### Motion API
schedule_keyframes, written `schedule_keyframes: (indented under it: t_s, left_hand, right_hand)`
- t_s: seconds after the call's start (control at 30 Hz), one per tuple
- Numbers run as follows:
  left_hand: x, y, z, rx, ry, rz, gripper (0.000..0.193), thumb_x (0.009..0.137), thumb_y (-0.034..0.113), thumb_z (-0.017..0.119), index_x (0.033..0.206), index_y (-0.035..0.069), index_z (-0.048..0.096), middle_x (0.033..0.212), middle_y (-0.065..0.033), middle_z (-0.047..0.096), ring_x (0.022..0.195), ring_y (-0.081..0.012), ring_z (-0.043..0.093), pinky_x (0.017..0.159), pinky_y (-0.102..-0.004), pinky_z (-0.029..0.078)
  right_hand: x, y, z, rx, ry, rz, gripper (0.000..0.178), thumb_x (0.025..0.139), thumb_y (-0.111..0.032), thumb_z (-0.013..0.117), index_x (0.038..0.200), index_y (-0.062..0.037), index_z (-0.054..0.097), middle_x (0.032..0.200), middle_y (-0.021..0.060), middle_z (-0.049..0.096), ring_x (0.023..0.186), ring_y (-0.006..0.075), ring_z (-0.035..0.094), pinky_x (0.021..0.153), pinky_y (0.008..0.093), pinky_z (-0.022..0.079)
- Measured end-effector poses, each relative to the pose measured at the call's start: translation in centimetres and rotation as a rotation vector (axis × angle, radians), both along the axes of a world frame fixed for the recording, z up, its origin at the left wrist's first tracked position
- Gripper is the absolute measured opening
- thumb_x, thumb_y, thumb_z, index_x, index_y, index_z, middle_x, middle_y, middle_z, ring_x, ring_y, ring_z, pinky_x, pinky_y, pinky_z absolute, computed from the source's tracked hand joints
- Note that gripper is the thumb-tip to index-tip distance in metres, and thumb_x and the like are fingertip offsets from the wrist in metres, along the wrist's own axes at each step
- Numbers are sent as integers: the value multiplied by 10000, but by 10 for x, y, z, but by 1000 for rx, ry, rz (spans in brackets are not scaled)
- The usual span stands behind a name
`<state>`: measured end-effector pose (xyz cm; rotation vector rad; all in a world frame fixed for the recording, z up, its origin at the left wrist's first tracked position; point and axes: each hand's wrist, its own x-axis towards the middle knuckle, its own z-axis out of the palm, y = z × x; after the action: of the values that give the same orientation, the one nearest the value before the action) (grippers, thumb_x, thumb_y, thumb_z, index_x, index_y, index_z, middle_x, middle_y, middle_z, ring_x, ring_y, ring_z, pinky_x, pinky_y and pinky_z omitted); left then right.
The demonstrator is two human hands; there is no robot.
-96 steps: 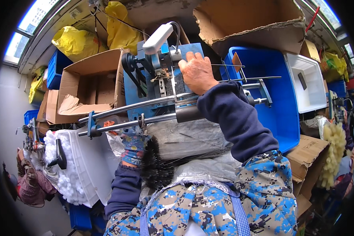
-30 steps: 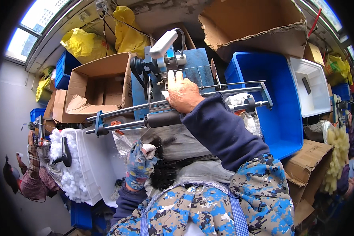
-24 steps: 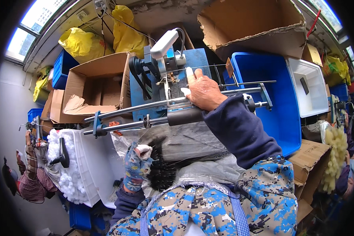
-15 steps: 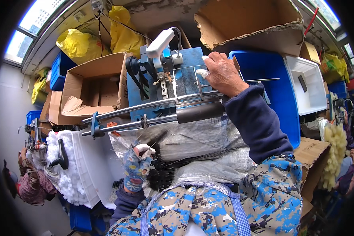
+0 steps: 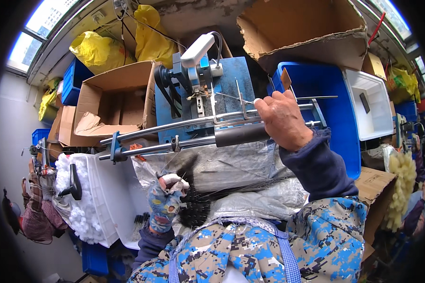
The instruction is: The person operates a blue industrial machine in a cluttered workshop, repeatedly feeding black bristle bundles into a processing mechanism. They use both hands to guide the material through the machine and occasionally adjust the setup. The workspace is filled with cardboard boxes and plastic containers.
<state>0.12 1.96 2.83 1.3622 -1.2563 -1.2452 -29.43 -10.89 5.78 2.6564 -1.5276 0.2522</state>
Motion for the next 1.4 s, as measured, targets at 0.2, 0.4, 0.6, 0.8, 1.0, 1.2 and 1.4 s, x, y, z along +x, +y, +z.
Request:
schedule_keyframes:
  t_s: [0.2,0.4,0.6,0.8,1.0,1.2,1.4]
  left_hand:
    - [-13,-11,16,106,143,19,85,858,1,521,941,-5,538,764,-89,612,562,-90,526,514,-206,427]
    - [-18,-7,16,193,148,-45,111,846,22,550,956,8,545,753,-85,625,539,-79,517,480,-200,408]
    - [-25,-7,18,147,102,-137,187,820,39,603,1004,24,576,793,-72,636,643,-122,610,557,-229,472]
    - [19,-39,-13,-481,-944,-230,248,744,67,659,969,10,569,842,-120,628,683,-255,594,613,-320,482]
    - [39,-60,-86,-108,-1494,-398,579,688,378,673,1099,-5,529,1099,-186,541,1051,-344,494,909,-436,395]
    - [46,-58,-93,-325,-1433,-330,588,677,329,673,1116,-27,510,1062,-195,548,1017,-365,500,906,-445,391]
    - [51,-54,-96,-390,-1393,-306,611,661,298,693,1139,-26,494,1060,-213,543,1010,-374,504,891,-453,403]
  right_hand:
    - [9,86,-11,432,-227,227,101,691,-30,574,777,-77,549,694,46,581,726,216,536,664,363,360]
    - [39,81,-24,303,-507,229,216,693,-13,591,909,-31,596,846,105,584,888,257,535,745,377,401]
    - [81,66,-3,835,-1569,309,175,858,-59,544,1008,19,588,920,124,617,900,226,598,811,335,467]
    - [17,24,31,669,-1668,62,176,886,-22,502,1027,38,591,760,89,622,655,147,596,585,270,494]
    - [44,-49,-10,7,-242,-85,116,757,-50,551,846,-31,624,847,141,575,788,286,576,685,389,477]
    - [53,-85,-62,2,-163,-194,128,762,-110,510,808,-62,620,890,145,559,819,292,573,693,417,451]
    - [54,-82,-64,-22,-131,-160,122,748,-105,523,819,-71,616,887,139,563,822,280,578,671,394,433]
